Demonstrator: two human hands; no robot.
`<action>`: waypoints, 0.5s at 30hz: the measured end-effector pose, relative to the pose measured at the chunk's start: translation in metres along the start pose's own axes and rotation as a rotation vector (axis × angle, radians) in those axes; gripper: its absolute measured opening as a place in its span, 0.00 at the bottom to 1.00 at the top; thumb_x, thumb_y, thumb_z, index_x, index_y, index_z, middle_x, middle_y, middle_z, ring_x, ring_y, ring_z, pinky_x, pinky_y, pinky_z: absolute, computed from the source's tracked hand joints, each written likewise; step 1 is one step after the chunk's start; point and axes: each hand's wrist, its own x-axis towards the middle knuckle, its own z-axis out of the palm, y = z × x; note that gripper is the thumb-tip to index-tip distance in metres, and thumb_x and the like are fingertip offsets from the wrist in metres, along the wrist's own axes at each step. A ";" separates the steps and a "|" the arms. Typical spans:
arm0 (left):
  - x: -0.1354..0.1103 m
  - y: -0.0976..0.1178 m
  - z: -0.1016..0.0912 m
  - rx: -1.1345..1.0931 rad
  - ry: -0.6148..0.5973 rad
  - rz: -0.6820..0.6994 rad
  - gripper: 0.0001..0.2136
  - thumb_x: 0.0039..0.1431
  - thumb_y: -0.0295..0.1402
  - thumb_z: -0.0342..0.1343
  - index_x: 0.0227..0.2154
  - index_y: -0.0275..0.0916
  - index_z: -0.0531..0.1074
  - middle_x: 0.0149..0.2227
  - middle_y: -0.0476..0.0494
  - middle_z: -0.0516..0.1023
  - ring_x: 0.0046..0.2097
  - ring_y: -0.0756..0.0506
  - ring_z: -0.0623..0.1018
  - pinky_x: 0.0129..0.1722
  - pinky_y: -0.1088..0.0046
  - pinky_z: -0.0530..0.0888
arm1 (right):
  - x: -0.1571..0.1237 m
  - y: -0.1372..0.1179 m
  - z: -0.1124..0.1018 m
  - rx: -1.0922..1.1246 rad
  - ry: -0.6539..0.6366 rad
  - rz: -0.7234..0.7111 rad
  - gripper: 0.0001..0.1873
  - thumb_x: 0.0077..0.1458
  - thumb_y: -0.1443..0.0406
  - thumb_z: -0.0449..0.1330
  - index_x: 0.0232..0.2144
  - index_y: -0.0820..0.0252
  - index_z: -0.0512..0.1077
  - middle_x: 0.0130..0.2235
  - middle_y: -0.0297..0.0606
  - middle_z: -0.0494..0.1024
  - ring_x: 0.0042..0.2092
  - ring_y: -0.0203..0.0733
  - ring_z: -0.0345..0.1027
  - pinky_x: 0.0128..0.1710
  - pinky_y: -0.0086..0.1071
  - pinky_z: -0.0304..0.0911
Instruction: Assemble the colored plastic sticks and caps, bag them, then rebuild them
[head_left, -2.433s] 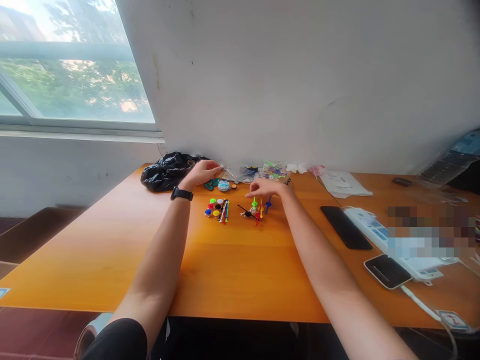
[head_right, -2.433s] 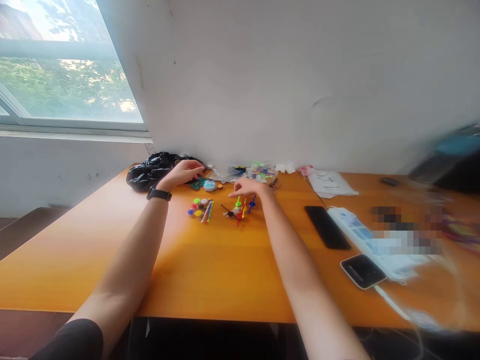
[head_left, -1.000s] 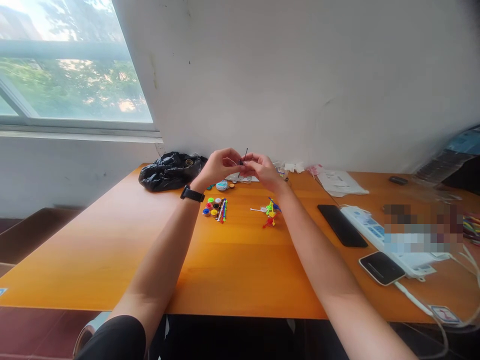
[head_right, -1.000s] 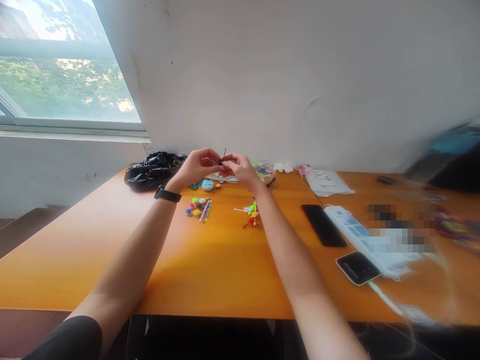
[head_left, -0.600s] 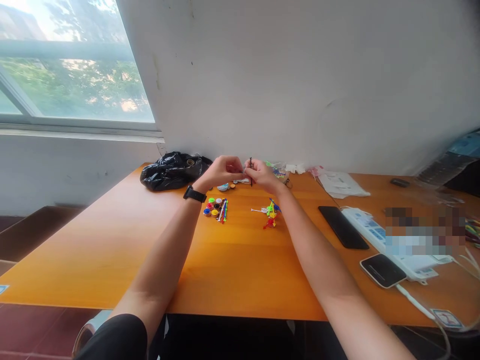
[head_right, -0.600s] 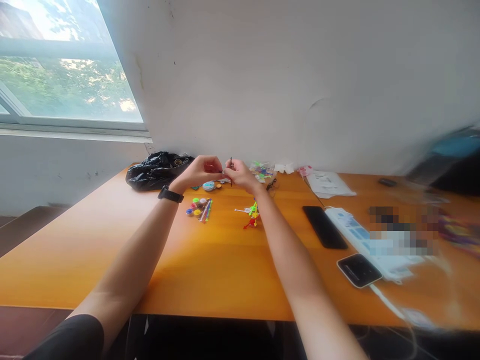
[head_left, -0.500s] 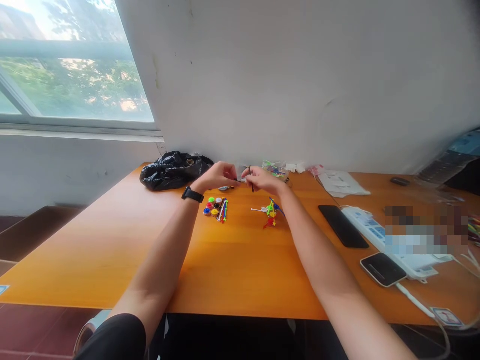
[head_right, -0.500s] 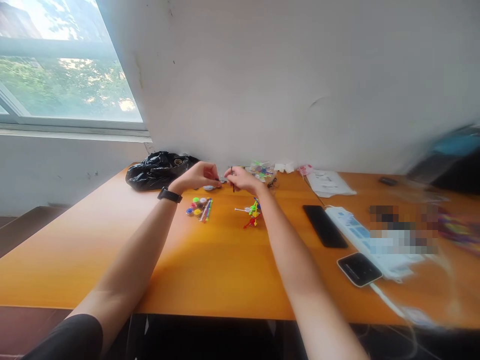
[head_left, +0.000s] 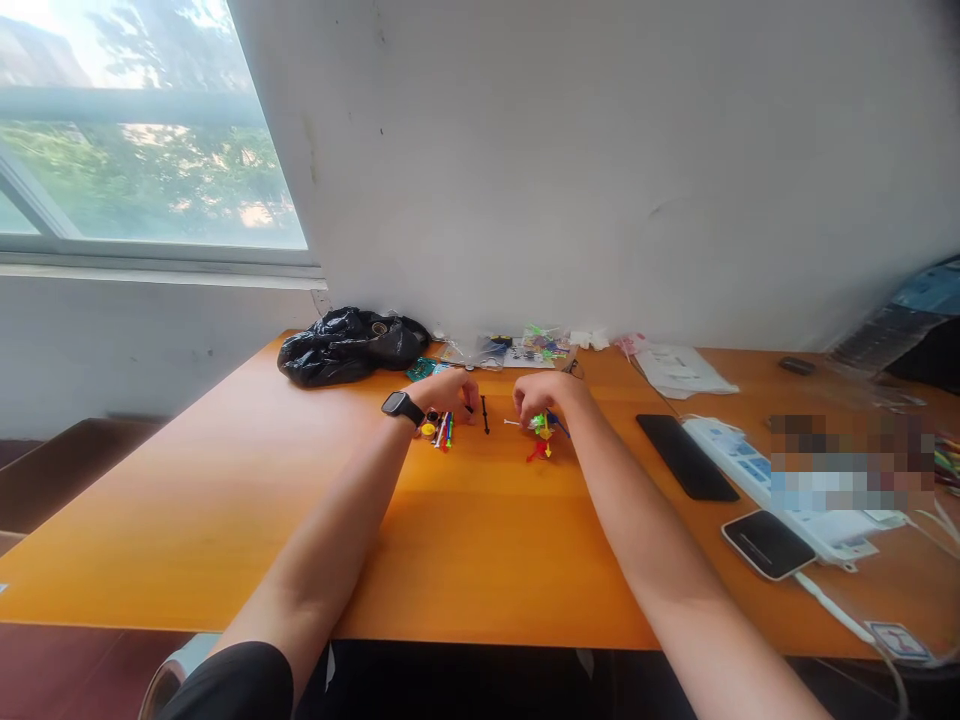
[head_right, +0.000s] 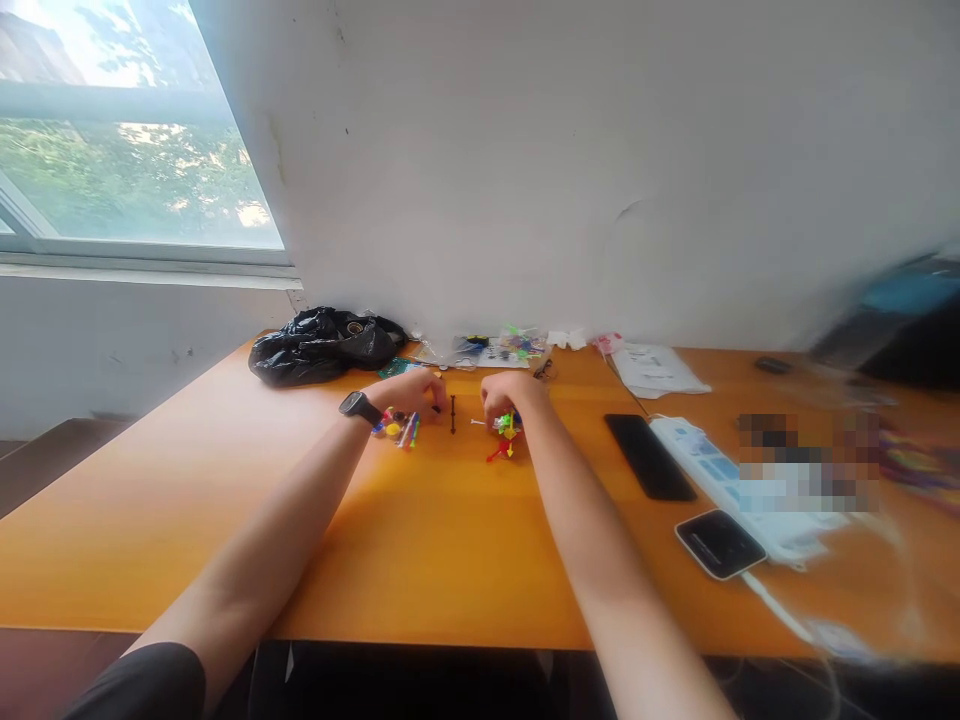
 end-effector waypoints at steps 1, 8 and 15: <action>0.000 -0.001 0.000 -0.003 -0.009 -0.018 0.13 0.42 0.32 0.73 0.34 0.42 0.84 0.38 0.48 0.85 0.35 0.46 0.80 0.30 0.75 0.69 | 0.000 0.000 0.001 -0.020 -0.044 0.031 0.23 0.36 0.53 0.80 0.31 0.59 0.81 0.36 0.43 0.82 0.40 0.53 0.78 0.38 0.37 0.69; -0.008 -0.010 -0.028 0.013 0.210 0.064 0.16 0.50 0.46 0.69 0.35 0.38 0.83 0.34 0.45 0.83 0.33 0.47 0.76 0.33 0.73 0.69 | 0.003 0.003 0.000 0.065 -0.102 0.044 0.20 0.38 0.55 0.79 0.31 0.59 0.81 0.35 0.41 0.82 0.38 0.48 0.77 0.36 0.35 0.67; -0.049 -0.021 -0.076 -0.036 0.518 -0.018 0.18 0.58 0.51 0.64 0.32 0.38 0.82 0.31 0.45 0.82 0.31 0.48 0.73 0.29 0.75 0.67 | 0.002 -0.001 0.006 0.144 -0.050 0.060 0.21 0.31 0.56 0.80 0.24 0.60 0.79 0.23 0.41 0.76 0.27 0.46 0.71 0.25 0.35 0.62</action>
